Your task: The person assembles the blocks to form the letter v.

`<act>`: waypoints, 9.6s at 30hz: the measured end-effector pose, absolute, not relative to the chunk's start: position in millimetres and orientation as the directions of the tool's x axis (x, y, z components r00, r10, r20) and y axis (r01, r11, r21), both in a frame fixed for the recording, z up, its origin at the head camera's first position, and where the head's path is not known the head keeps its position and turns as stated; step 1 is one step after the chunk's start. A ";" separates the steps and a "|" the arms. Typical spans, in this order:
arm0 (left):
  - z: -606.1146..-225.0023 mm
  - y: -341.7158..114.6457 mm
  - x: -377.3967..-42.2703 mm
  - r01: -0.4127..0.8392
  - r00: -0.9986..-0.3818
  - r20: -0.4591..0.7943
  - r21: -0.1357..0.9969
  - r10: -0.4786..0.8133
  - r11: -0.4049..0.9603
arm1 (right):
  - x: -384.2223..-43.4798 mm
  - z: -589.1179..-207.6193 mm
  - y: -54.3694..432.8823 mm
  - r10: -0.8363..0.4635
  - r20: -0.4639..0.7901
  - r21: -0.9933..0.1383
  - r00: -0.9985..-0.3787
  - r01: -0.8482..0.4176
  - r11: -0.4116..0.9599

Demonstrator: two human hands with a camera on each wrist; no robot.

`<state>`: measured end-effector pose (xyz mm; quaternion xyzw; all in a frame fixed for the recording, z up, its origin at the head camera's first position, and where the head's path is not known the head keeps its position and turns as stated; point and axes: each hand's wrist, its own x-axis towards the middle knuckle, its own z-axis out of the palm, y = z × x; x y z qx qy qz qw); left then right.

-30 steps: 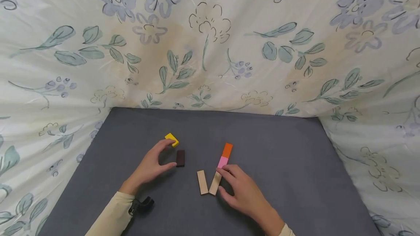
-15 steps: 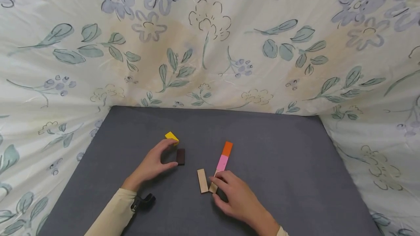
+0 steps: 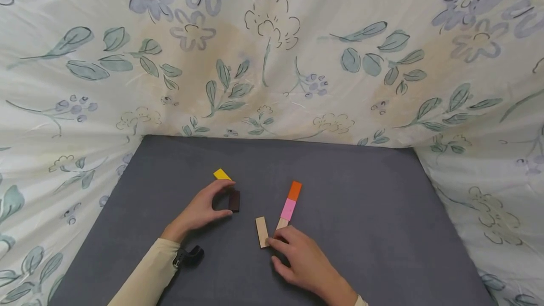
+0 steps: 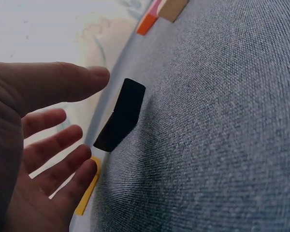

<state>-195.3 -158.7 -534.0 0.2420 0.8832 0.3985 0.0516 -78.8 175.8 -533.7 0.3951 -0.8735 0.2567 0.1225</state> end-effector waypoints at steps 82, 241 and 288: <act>-526.9 -146.1 -196.4 0.390 -0.893 0.156 0.737 0.423 0.552 | -74.8 -545.4 170.1 -0.595 0.387 -0.388 -0.704 -0.710 0.587; -537.5 -102.3 -189.6 0.412 -0.831 0.072 0.746 0.552 0.523 | -74.3 -549.5 169.7 -0.565 0.340 -0.423 -0.752 -0.658 0.623; -522.8 -165.4 -217.9 0.297 -0.951 0.174 0.744 0.256 0.599 | -76.0 -548.4 170.2 -0.571 0.402 -0.389 -0.716 -0.698 0.601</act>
